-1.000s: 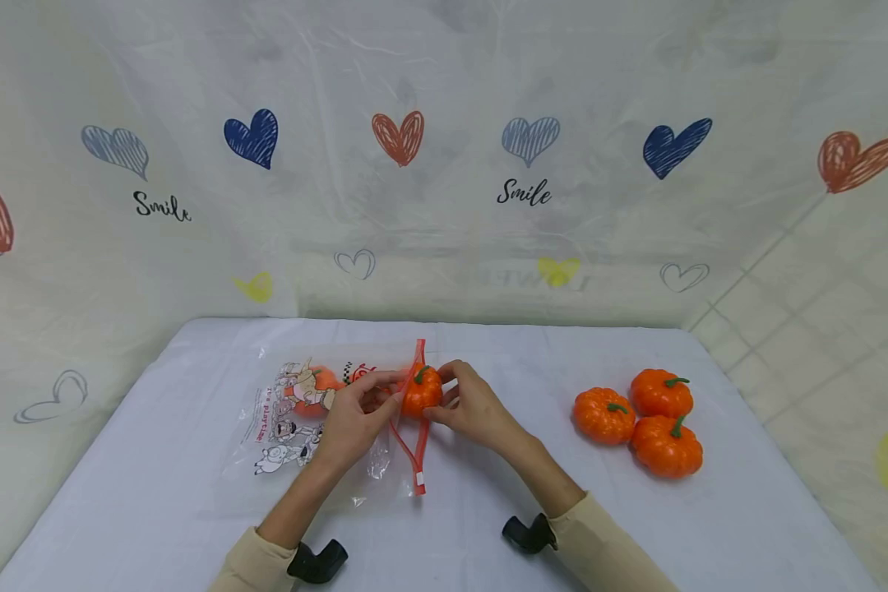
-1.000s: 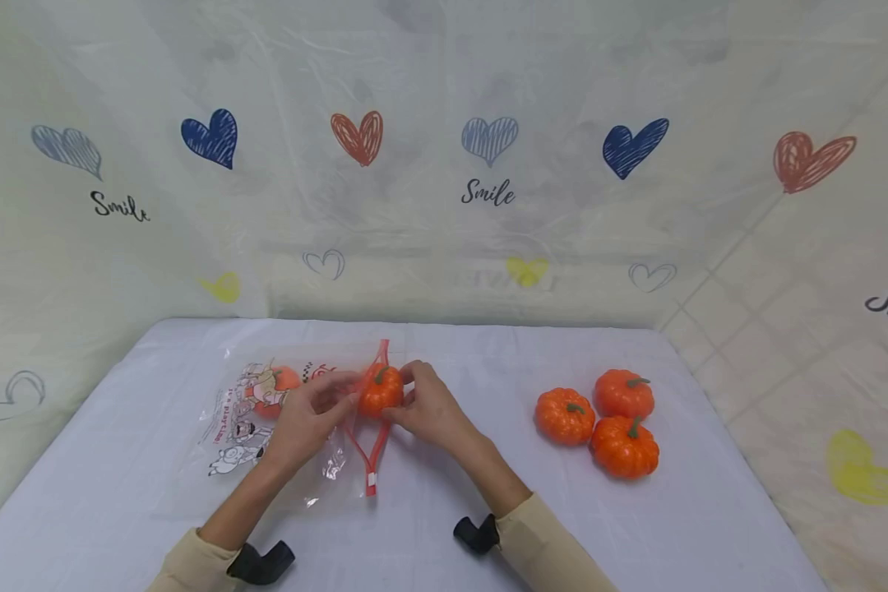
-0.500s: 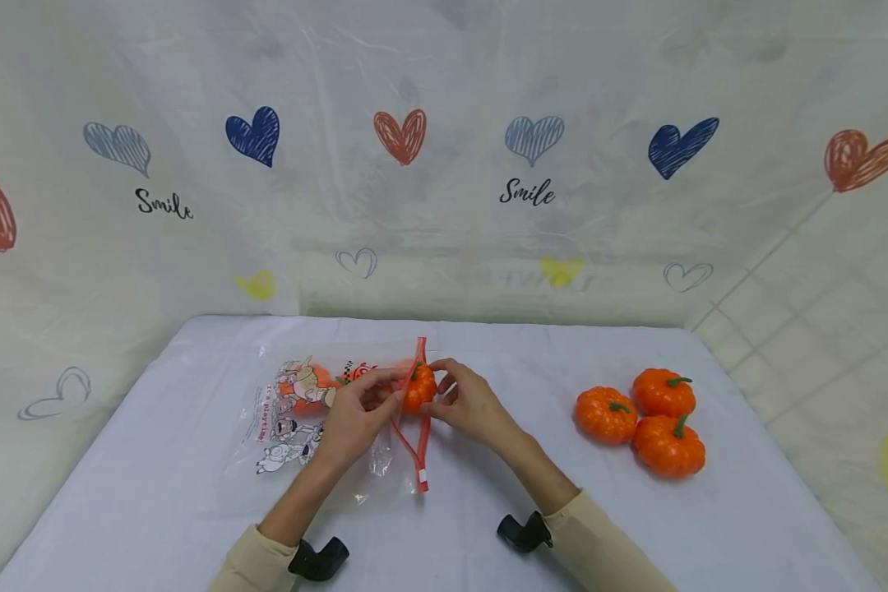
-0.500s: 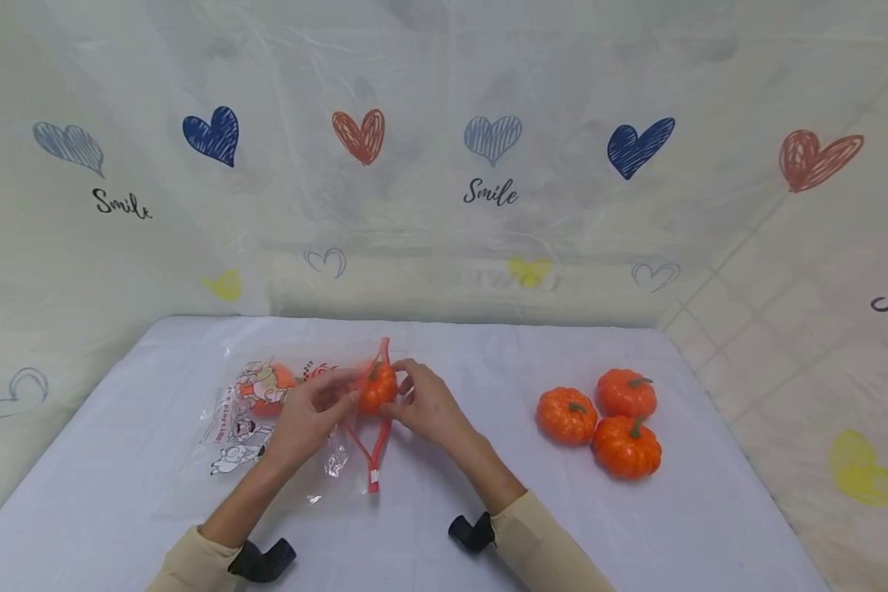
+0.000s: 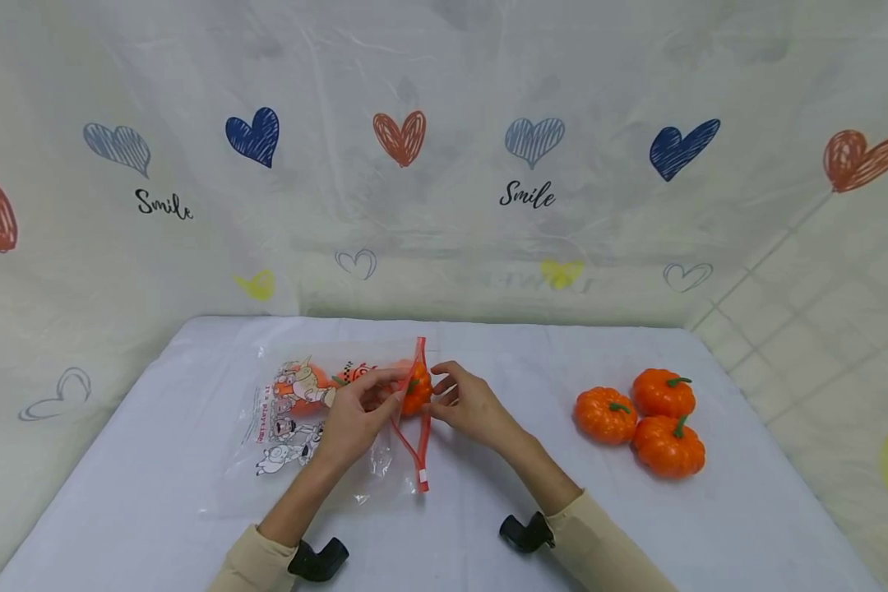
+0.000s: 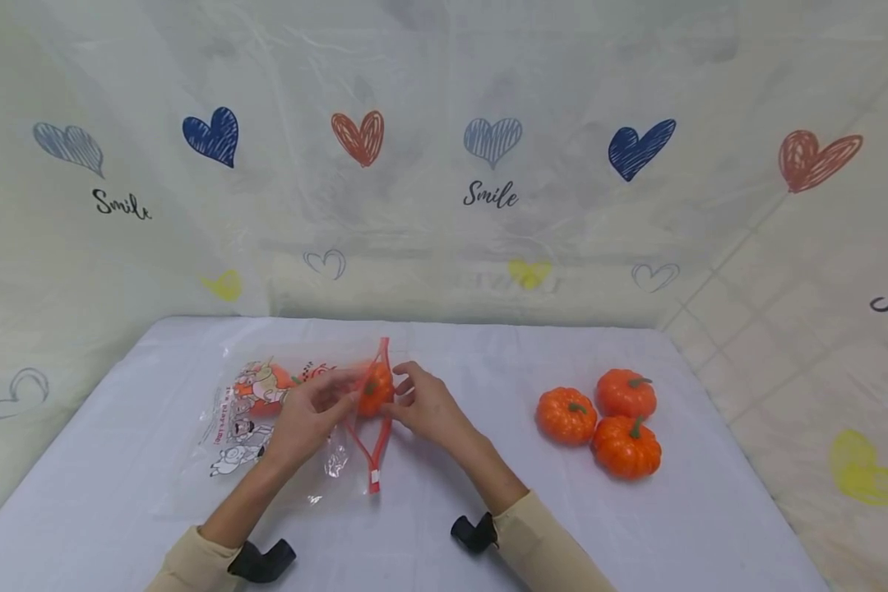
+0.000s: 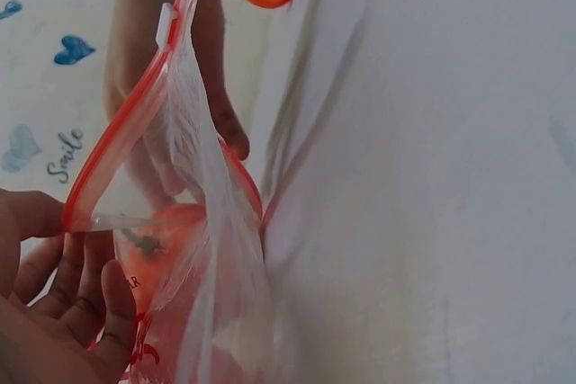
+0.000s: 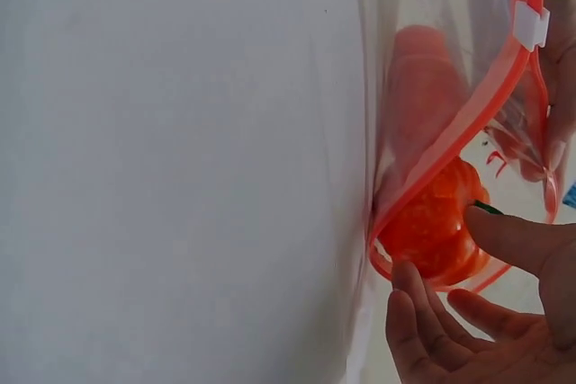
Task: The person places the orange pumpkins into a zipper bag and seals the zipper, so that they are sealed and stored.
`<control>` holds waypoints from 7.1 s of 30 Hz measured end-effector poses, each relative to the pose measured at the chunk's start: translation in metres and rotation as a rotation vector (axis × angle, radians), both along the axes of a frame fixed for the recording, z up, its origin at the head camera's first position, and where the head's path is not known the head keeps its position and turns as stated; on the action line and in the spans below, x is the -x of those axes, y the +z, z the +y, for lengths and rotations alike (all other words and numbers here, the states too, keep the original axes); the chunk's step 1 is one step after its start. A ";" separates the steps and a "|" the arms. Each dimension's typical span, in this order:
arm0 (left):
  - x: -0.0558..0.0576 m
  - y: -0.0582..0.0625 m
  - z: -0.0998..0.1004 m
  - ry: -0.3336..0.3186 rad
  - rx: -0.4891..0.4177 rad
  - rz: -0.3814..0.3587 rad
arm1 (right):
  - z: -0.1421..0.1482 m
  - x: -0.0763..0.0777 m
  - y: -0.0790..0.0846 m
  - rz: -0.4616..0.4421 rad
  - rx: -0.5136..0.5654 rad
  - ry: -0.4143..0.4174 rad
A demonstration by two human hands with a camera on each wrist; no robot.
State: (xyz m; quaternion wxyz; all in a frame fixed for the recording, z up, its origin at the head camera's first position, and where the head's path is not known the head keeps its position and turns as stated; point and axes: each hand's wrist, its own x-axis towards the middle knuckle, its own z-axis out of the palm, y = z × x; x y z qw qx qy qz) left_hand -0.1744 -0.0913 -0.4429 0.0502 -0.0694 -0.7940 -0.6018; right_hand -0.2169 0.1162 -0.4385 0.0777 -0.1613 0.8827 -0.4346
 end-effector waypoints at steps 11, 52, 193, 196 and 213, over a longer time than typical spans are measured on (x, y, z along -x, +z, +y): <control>0.000 0.000 0.000 0.009 0.018 0.014 | 0.014 -0.001 0.008 0.007 -0.022 -0.019; 0.001 -0.004 -0.001 0.004 0.002 -0.001 | 0.162 -0.007 0.049 0.069 -0.132 -0.147; 0.002 0.002 0.000 0.000 0.012 -0.009 | 0.116 -0.009 0.007 0.002 -0.083 0.042; 0.001 0.002 0.001 0.002 0.017 0.002 | 0.112 -0.009 0.007 0.017 -0.071 0.045; 0.001 0.001 0.000 0.010 0.010 -0.012 | 0.074 -0.015 0.006 0.008 0.001 0.110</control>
